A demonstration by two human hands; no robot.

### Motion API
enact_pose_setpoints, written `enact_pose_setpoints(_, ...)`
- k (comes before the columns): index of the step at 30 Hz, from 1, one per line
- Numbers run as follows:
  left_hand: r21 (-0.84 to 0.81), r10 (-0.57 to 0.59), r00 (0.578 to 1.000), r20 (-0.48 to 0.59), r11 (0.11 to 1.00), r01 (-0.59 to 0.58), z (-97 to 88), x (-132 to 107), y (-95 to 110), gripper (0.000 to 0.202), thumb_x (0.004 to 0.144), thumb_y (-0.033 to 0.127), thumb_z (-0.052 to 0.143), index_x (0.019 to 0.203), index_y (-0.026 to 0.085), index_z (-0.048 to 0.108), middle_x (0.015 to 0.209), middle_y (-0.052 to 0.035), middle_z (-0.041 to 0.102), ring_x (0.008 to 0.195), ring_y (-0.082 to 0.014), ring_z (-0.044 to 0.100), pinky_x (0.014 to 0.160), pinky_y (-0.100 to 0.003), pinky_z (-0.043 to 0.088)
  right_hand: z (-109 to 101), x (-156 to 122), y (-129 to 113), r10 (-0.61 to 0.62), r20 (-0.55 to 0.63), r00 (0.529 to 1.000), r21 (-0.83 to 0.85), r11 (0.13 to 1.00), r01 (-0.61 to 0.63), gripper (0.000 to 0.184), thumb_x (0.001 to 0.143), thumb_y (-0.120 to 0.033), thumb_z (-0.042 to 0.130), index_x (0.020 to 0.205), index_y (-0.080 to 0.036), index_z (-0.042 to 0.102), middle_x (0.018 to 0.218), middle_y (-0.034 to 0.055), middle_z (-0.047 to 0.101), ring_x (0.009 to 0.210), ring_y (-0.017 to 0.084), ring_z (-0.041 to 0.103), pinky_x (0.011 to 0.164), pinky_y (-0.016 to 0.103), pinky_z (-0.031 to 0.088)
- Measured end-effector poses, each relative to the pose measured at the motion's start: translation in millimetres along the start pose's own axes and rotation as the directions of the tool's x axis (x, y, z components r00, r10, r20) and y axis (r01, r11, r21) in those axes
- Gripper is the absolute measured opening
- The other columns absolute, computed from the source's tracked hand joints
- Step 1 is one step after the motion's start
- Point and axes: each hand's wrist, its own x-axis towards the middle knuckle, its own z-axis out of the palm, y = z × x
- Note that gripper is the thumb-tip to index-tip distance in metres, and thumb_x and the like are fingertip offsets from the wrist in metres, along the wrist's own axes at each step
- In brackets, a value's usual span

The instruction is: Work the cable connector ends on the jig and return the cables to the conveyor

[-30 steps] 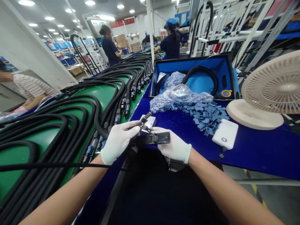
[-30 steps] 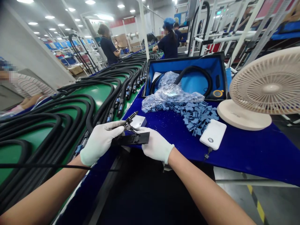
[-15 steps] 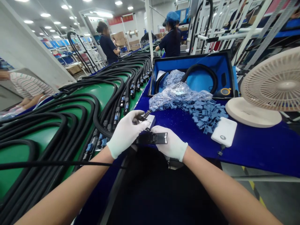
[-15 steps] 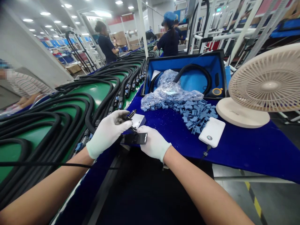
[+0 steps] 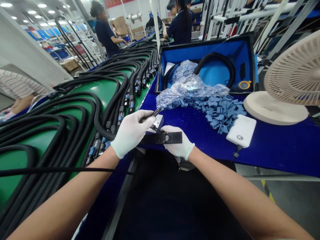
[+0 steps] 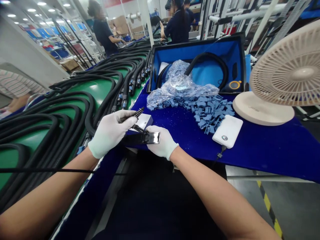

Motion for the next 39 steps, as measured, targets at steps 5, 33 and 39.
enact_pose_setpoints(5, -0.128, -0.021, 1.000, 0.008, 0.992, 0.022, 1.3, 4, -4, 0.038, 0.089, 0.041, 0.065, 0.117, 0.017, 0.073, 0.114, -0.0058, 0.076, 0.105, -0.0249, 0.070, 0.098, -0.036, 0.051, -17, -3, -11, 0.013, 0.152, 0.988, 0.084, 0.996, -0.027, 0.012, 0.086, -0.015, 0.052, 0.092, -0.019, 0.062, 0.090, 0.0034, 0.069, 0.080, 0.018, 0.063, 0.075, 0.031, 0.053)
enact_pose_setpoints(33, -0.129, 0.414, 0.845, 0.337, 0.910, -0.394, 10.8, 1, -26, 0.055, 0.083, 0.026, 0.072, 0.137, 0.025, 0.063, 0.102, -0.0052, 0.067, 0.090, -0.0197, 0.064, 0.082, -0.035, 0.053, -31, -21, -44, 0.219, 0.136, 0.966, 0.586, 0.768, -0.257, 0.045, 0.067, -0.010, 0.069, 0.105, -0.023, 0.050, 0.089, -0.0014, 0.064, 0.069, 0.018, 0.066, 0.069, 0.036, 0.059)
enact_pose_setpoints(39, -0.182, 0.179, 0.903, 0.391, 0.977, -0.115, 17.8, 8, -32, 0.107, 0.059, 0.023, 0.083, 0.156, 0.021, 0.038, 0.100, -0.0013, 0.066, 0.079, -0.0159, 0.064, 0.071, -0.028, 0.053, -25, -26, -47, 0.231, 0.010, 0.973, 0.504, 0.839, -0.205, 0.038, 0.065, -0.008, 0.070, 0.098, -0.022, 0.056, 0.091, -0.0008, 0.066, 0.077, 0.017, 0.065, 0.072, 0.033, 0.058)
